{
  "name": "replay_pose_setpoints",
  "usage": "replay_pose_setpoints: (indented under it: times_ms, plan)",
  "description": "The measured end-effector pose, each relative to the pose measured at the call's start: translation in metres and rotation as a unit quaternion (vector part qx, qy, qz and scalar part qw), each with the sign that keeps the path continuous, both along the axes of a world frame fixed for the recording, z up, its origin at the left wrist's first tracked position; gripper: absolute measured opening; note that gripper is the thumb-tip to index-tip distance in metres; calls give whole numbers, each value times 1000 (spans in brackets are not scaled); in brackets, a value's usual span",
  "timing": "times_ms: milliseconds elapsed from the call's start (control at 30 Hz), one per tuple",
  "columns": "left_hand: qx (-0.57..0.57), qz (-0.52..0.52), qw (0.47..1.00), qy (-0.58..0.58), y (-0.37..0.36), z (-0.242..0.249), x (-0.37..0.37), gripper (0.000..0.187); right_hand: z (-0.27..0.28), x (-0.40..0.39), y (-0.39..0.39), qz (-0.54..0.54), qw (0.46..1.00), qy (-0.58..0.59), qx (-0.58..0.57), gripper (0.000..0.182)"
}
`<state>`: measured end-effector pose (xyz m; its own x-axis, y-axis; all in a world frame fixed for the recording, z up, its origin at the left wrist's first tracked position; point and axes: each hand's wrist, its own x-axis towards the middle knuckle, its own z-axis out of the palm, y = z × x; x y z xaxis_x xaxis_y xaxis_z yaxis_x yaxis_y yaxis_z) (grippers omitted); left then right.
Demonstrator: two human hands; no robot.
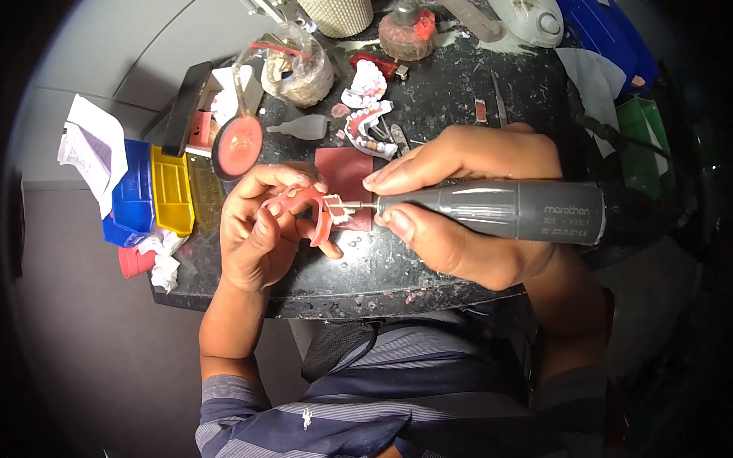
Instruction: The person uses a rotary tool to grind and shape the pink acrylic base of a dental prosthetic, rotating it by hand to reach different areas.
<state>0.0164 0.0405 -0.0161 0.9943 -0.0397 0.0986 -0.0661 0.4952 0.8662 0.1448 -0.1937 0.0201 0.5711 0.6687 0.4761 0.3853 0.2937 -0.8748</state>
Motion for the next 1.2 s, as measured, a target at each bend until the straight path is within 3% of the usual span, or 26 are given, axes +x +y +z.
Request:
replay_pose_setpoints:
  times_ms: [67,300,367,467,600,700,833,1000,1200]
  plan:
    - [-14,8,1000,4,-1,-4,-1,49,-5,4,0,30,998,-34,-32,16]
    - [9,31,999,-29,-4,-4,-3,45,-3,-7,2,35,989,54,-134,14]
    - [61,43,997,-9,-4,-4,-4,55,-2,-9,3,25,987,70,-140,14]
    - [2,24,999,-29,-2,-8,-4,44,-2,-11,4,23,989,96,-110,14]
    - [-22,15,999,-29,-2,-12,-4,44,1,-8,-1,37,990,69,-116,16]
    - [-104,-29,994,-2,-3,-13,-4,44,0,-10,-4,31,994,69,-80,22]
    - [-114,-18,991,66,-6,-11,-6,53,1,-10,-6,-1,997,49,-66,29]
    - [-87,-27,994,61,-9,-8,-5,55,1,-17,-6,-46,994,76,-57,31]
    - [-60,-15,997,-40,-8,-20,-6,45,-1,-23,-4,-68,993,78,-61,31]
